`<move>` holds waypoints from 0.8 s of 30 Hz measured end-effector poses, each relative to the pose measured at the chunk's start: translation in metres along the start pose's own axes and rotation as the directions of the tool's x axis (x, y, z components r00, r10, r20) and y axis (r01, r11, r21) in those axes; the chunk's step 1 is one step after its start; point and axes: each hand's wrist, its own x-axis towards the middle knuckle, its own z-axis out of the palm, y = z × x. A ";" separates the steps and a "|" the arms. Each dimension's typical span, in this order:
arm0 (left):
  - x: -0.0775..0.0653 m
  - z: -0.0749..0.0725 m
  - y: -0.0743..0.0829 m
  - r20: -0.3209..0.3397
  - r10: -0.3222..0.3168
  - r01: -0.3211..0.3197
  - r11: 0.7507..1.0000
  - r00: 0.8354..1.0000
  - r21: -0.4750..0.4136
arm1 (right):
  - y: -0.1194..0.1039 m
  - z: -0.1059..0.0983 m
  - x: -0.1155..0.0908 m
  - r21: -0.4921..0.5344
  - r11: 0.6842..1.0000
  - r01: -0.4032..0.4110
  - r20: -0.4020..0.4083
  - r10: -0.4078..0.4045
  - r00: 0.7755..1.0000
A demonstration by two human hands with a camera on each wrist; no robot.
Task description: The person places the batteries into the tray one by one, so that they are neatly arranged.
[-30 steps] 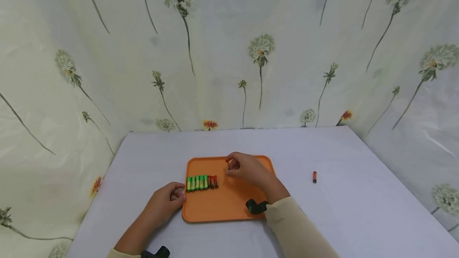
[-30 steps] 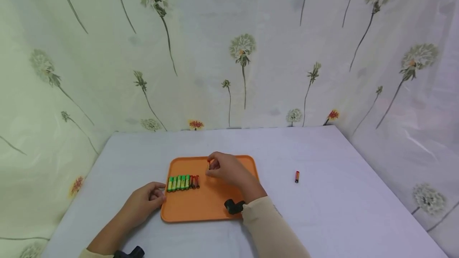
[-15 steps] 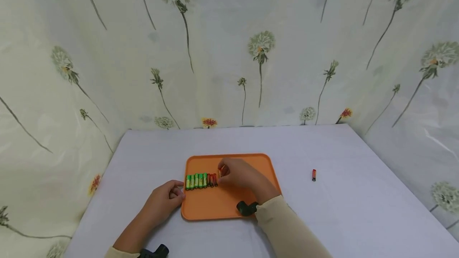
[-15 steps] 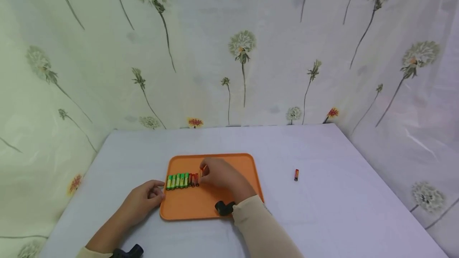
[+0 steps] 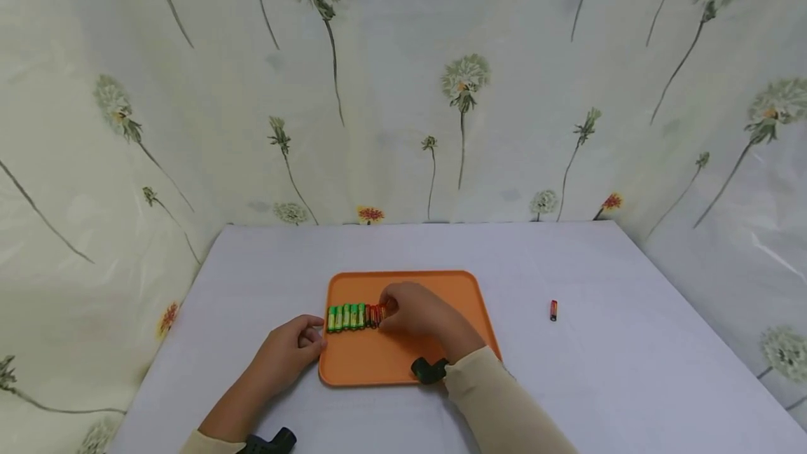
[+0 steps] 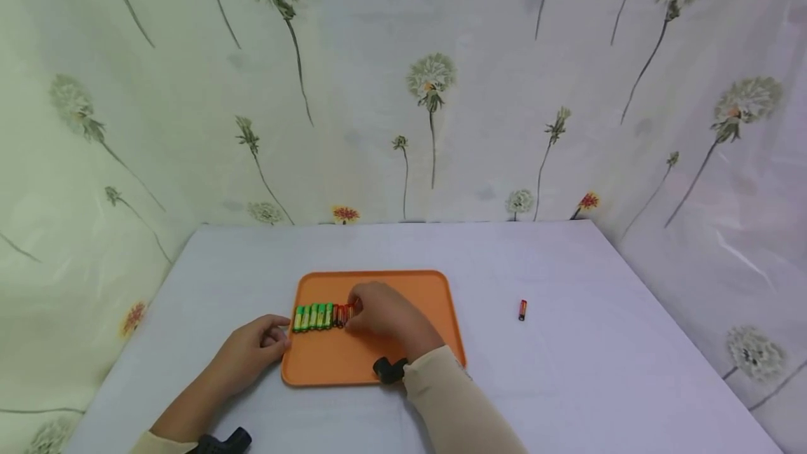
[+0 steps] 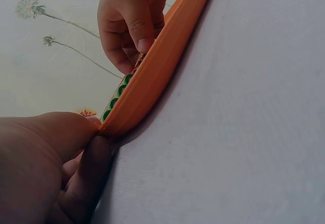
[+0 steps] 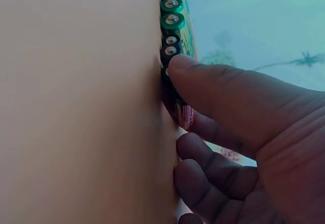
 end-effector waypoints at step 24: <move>-0.001 0.000 0.001 -0.002 0.003 -0.003 1.000 1.000 -0.006 | -0.001 0.004 0.003 -0.042 0.999 0.008 0.014 -0.008 1.000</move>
